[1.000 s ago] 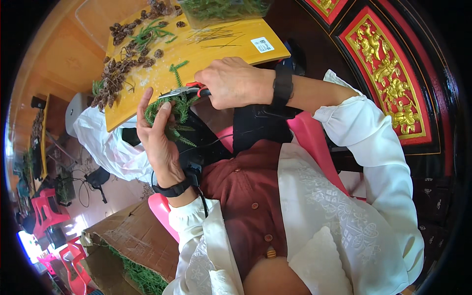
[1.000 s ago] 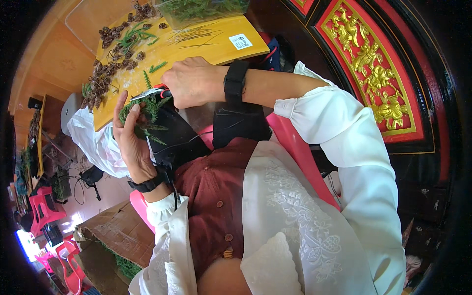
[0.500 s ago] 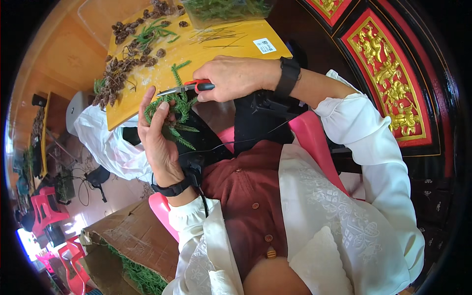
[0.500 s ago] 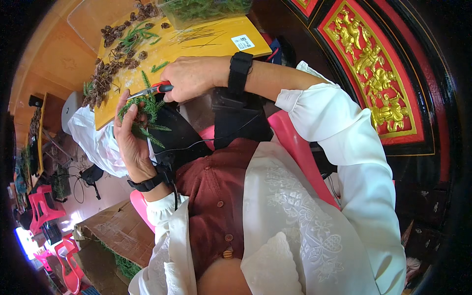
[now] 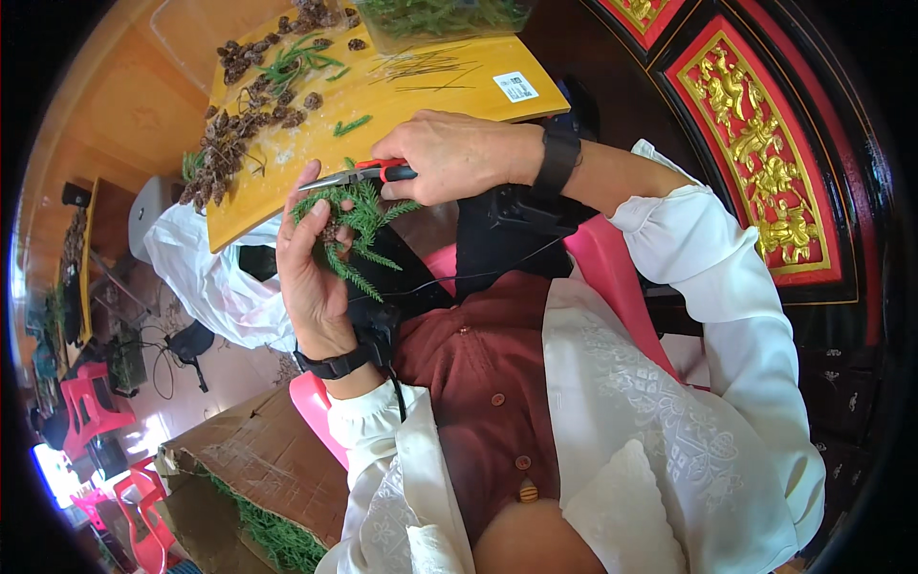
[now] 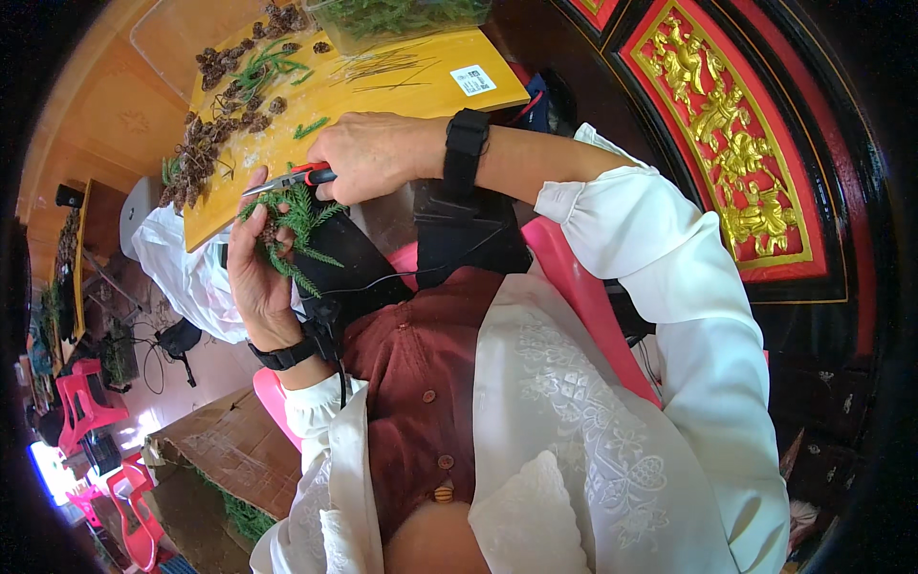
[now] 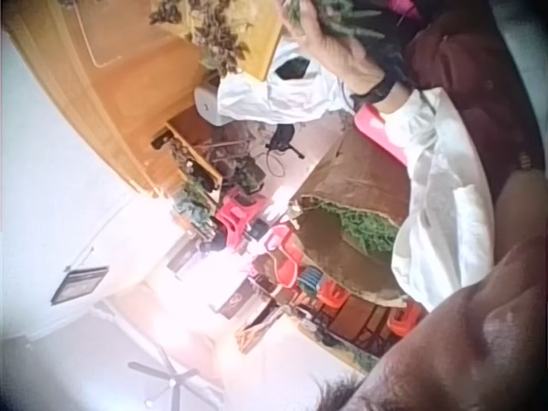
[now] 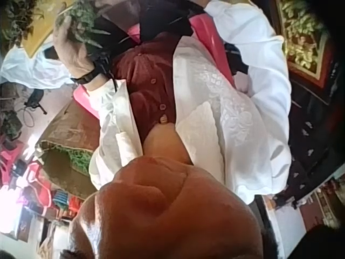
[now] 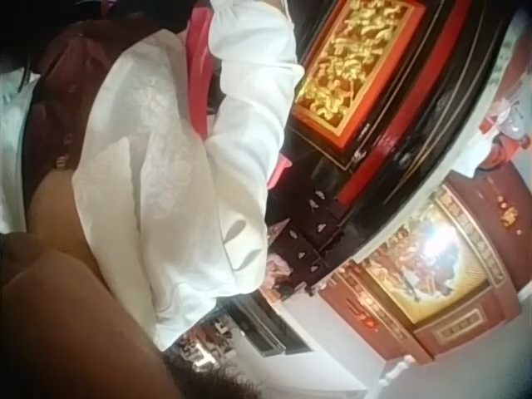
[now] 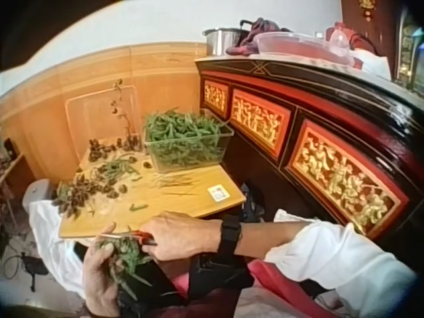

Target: Manually trimming green plant sprigs and processing dried plant materials on a work surface.

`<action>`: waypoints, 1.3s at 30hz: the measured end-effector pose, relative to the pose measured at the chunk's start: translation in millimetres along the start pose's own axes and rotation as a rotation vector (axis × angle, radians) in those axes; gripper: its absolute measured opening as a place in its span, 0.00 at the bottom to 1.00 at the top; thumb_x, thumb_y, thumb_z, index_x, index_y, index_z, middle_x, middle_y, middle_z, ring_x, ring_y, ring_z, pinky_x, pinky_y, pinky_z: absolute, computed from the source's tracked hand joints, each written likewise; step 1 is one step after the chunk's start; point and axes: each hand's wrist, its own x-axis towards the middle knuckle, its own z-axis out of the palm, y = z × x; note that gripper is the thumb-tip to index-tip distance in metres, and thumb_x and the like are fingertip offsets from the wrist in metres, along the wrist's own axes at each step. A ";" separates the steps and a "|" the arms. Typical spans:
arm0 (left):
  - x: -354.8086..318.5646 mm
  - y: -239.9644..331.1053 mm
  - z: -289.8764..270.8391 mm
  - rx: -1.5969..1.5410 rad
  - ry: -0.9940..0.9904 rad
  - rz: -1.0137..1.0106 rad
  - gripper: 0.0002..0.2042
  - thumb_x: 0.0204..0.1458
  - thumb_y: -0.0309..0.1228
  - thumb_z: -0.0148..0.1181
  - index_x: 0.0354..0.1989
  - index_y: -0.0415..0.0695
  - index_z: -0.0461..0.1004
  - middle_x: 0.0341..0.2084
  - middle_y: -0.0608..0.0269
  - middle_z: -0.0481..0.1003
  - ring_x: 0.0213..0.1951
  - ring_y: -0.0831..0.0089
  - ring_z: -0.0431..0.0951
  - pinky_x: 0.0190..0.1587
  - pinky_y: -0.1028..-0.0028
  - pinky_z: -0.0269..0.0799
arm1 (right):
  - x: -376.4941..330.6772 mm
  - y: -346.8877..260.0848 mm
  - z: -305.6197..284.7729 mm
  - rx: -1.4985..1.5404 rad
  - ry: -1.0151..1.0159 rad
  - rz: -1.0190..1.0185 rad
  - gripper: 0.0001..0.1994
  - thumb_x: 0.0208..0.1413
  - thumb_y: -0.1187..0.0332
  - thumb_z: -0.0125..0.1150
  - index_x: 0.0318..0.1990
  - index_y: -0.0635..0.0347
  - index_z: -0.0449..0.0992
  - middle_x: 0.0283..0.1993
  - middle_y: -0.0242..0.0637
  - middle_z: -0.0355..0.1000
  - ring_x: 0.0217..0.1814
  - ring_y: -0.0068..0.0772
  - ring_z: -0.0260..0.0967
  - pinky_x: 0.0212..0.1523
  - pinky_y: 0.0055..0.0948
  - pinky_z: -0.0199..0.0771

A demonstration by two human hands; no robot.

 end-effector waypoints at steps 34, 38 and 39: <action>4.7 -21.2 5.4 0.881 0.251 0.539 0.27 0.50 0.23 0.58 0.59 0.36 0.57 0.51 0.46 0.65 0.47 0.62 0.70 0.50 0.68 0.67 | 3.5 40.6 -16.2 -0.039 0.173 0.184 0.13 0.42 0.60 0.57 0.26 0.64 0.76 0.26 0.53 0.72 0.31 0.54 0.70 0.34 0.45 0.69; 6.7 -17.3 -3.0 0.931 0.229 0.489 0.25 0.50 0.25 0.60 0.56 0.36 0.60 0.49 0.49 0.67 0.46 0.65 0.71 0.47 0.70 0.70 | 12.1 74.4 -78.2 -0.210 0.300 0.306 0.15 0.39 0.59 0.56 0.28 0.62 0.78 0.25 0.54 0.72 0.30 0.52 0.72 0.33 0.43 0.71; 5.7 -16.4 -2.3 0.956 0.169 0.450 0.24 0.50 0.26 0.60 0.56 0.36 0.61 0.48 0.51 0.68 0.45 0.66 0.72 0.46 0.70 0.70 | 11.2 82.5 -97.0 -0.219 0.379 0.323 0.16 0.39 0.59 0.55 0.29 0.63 0.78 0.26 0.55 0.72 0.30 0.52 0.72 0.34 0.42 0.72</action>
